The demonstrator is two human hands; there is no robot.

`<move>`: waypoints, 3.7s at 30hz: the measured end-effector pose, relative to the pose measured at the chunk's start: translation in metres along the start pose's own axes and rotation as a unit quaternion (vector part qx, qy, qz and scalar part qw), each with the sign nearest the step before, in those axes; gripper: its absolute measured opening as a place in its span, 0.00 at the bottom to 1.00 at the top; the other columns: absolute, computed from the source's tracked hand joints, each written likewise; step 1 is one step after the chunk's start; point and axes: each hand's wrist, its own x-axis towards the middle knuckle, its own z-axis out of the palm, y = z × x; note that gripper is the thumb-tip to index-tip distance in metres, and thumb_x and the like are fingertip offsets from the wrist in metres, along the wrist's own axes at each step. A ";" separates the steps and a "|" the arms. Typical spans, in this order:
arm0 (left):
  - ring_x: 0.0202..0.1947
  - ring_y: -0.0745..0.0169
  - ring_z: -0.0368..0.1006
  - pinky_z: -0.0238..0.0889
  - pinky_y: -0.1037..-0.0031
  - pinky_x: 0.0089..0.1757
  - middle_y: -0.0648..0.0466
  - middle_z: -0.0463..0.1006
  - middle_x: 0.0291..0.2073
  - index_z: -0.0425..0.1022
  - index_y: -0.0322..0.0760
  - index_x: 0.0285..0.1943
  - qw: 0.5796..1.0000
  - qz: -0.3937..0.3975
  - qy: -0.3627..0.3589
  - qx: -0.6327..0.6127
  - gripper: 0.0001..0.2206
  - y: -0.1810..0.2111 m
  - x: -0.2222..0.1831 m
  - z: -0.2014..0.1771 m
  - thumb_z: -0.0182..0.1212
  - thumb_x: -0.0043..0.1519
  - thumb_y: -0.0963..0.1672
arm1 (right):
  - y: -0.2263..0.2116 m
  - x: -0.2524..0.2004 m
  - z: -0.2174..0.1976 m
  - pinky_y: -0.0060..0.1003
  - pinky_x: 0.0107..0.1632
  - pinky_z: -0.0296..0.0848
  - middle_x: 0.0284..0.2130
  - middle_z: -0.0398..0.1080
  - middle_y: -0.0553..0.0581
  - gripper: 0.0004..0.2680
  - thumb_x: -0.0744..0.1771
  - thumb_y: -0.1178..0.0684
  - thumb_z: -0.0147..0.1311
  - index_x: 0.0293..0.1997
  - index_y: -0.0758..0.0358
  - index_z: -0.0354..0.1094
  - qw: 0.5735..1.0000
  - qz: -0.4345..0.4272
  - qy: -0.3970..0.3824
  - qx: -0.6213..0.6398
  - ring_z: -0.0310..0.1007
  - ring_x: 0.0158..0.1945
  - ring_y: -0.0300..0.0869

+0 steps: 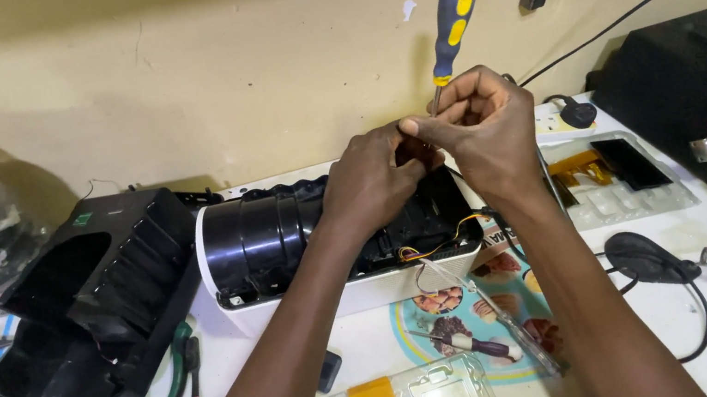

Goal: Disassembling the internal components of an electronic device, including removing a speaker and a display screen using a screwdriver.

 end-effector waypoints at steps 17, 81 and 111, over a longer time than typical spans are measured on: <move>0.33 0.50 0.73 0.69 0.62 0.34 0.47 0.70 0.28 0.76 0.28 0.29 0.993 0.088 -0.013 0.080 0.03 -0.017 0.000 0.009 0.63 0.53 0.38 | -0.011 -0.005 -0.011 0.41 0.43 0.84 0.35 0.77 0.64 0.09 0.65 0.64 0.66 0.50 0.71 0.75 0.995 -0.042 -0.095 -0.007 0.80 0.38 0.42; 0.48 0.41 0.71 0.68 0.55 0.44 0.42 0.74 0.45 0.77 0.32 0.45 0.963 0.126 -0.030 0.237 0.10 -0.038 0.014 0.039 0.65 0.58 0.43 | -0.023 -0.015 -0.002 0.29 0.40 0.88 0.38 0.79 0.56 0.05 0.69 0.61 0.68 0.44 0.63 0.74 0.993 0.019 -0.061 -0.100 0.81 0.36 0.39; 0.34 0.49 0.69 0.58 0.59 0.28 0.49 0.69 0.31 0.64 0.42 0.21 0.985 0.083 -0.018 0.148 0.06 -0.032 0.011 0.033 0.52 0.50 0.39 | -0.028 -0.017 -0.014 0.39 0.46 0.90 0.40 0.76 0.64 0.05 0.72 0.66 0.60 0.51 0.72 0.70 0.990 -0.035 -0.110 -0.086 0.83 0.41 0.47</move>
